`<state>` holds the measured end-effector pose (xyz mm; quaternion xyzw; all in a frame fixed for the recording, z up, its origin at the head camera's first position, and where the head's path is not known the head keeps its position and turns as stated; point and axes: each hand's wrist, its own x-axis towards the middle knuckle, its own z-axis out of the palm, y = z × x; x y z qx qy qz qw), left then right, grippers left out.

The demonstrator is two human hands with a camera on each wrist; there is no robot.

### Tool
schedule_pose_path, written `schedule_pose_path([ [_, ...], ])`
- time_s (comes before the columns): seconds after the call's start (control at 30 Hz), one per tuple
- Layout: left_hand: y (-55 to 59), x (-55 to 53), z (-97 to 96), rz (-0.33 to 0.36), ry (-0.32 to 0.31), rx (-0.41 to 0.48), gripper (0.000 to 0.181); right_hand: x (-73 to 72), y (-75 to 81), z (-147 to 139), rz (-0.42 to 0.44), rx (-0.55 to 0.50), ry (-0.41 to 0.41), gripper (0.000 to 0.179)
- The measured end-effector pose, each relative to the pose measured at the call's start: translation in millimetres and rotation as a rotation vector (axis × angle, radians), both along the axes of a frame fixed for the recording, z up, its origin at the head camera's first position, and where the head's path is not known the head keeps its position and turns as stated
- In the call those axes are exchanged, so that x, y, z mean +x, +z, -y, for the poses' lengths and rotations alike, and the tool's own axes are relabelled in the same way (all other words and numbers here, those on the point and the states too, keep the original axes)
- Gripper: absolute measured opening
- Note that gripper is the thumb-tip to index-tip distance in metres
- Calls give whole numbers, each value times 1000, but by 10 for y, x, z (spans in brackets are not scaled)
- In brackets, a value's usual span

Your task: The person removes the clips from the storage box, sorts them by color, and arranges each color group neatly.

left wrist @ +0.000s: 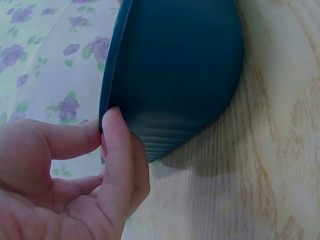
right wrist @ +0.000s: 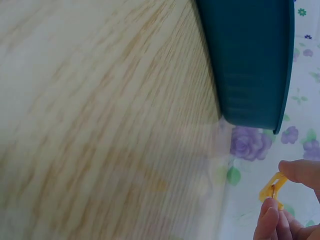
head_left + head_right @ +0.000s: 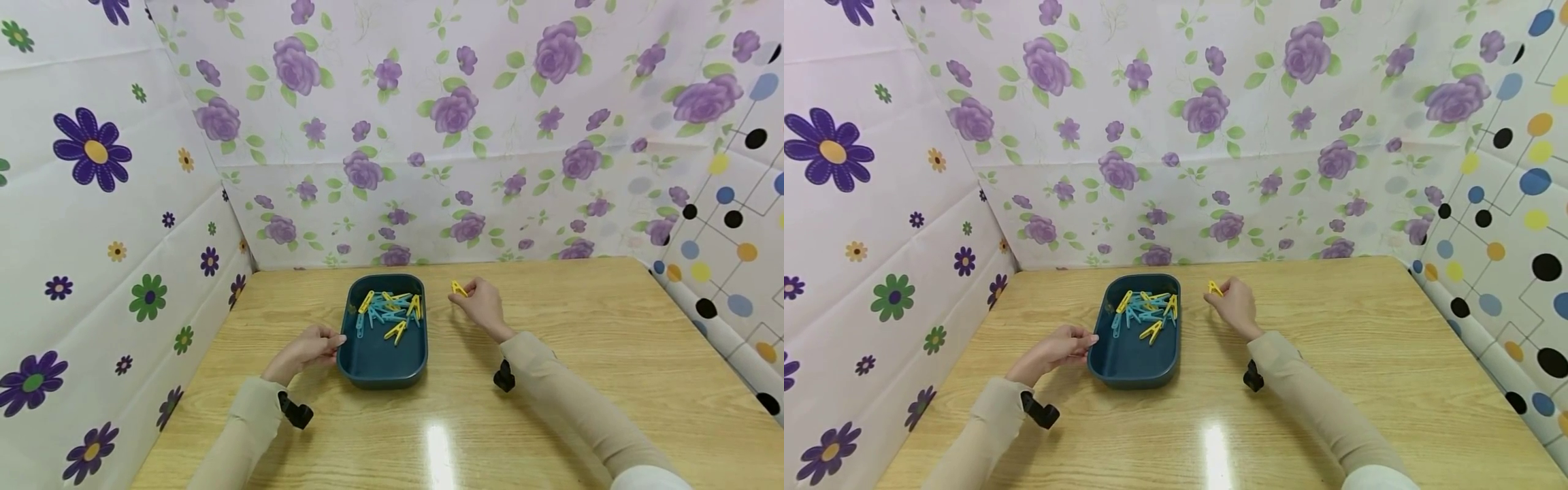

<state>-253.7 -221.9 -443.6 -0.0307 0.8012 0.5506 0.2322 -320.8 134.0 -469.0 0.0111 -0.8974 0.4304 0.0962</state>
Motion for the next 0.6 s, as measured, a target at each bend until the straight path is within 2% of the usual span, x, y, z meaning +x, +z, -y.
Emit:
schedule_pose_path([
  [0.23, 3, -2, 0, 8, 9, 4, 23, -37, -34, -35, 90, 43, -19, 34],
  [0.6, -16, -8, 4, 16, 16, 0, 23, -57, -71, -79, 203, 121, 5, 35],
])
